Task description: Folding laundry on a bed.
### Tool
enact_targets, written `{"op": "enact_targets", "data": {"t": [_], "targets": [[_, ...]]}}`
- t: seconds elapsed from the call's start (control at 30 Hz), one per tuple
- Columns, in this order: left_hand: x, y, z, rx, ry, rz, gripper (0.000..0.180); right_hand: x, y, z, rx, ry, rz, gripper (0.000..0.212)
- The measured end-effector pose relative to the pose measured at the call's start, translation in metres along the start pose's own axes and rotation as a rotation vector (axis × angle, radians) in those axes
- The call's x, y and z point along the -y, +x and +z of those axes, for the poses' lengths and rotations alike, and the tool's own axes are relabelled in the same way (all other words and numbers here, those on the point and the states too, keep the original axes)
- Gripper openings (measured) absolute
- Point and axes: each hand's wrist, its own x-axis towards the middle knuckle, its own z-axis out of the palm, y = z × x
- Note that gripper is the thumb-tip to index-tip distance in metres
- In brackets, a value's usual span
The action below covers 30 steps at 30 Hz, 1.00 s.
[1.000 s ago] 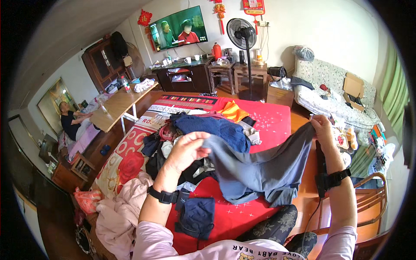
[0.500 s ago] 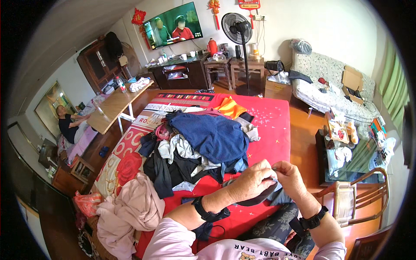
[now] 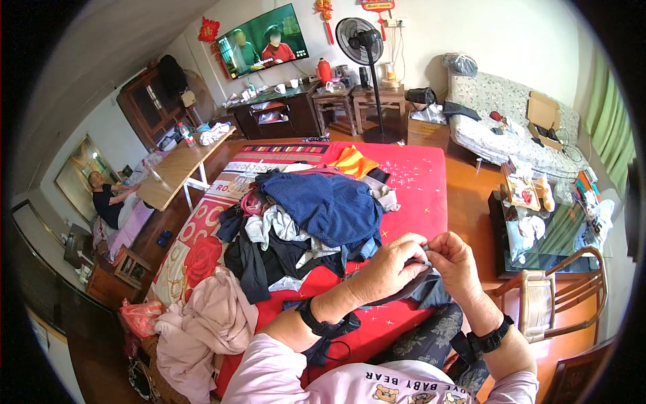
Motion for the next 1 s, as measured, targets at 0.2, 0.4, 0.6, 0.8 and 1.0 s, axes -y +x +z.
{"op": "enact_targets", "data": {"t": [0.2, 0.4, 0.6, 0.8, 1.0], "targets": [[-0.001, 0.003, 0.001, 0.042, -0.040, -0.061, 0.013, 0.013, -0.015, -0.007, 0.016, -0.001, 0.066, 0.011], [0.001, 0.005, 0.009, 0.039, -0.171, -0.263, 0.015, 0.013, -0.025, -0.011, 0.094, 0.064, 0.033, 0.017], [-0.004, 0.005, 0.014, 0.020, -0.205, -0.300, 0.017, 0.013, -0.028, -0.018, 0.154, -0.133, -0.037, 0.021], [0.008, -0.006, 0.027, -0.053, -0.116, -0.237, 0.013, 0.001, -0.029, -0.016, 0.079, 0.023, 0.035, 0.021], [0.017, -0.017, 0.039, -0.027, -0.292, -0.259, 0.013, 0.005, -0.032, -0.010, -0.027, 0.023, 0.075, 0.020]]}}
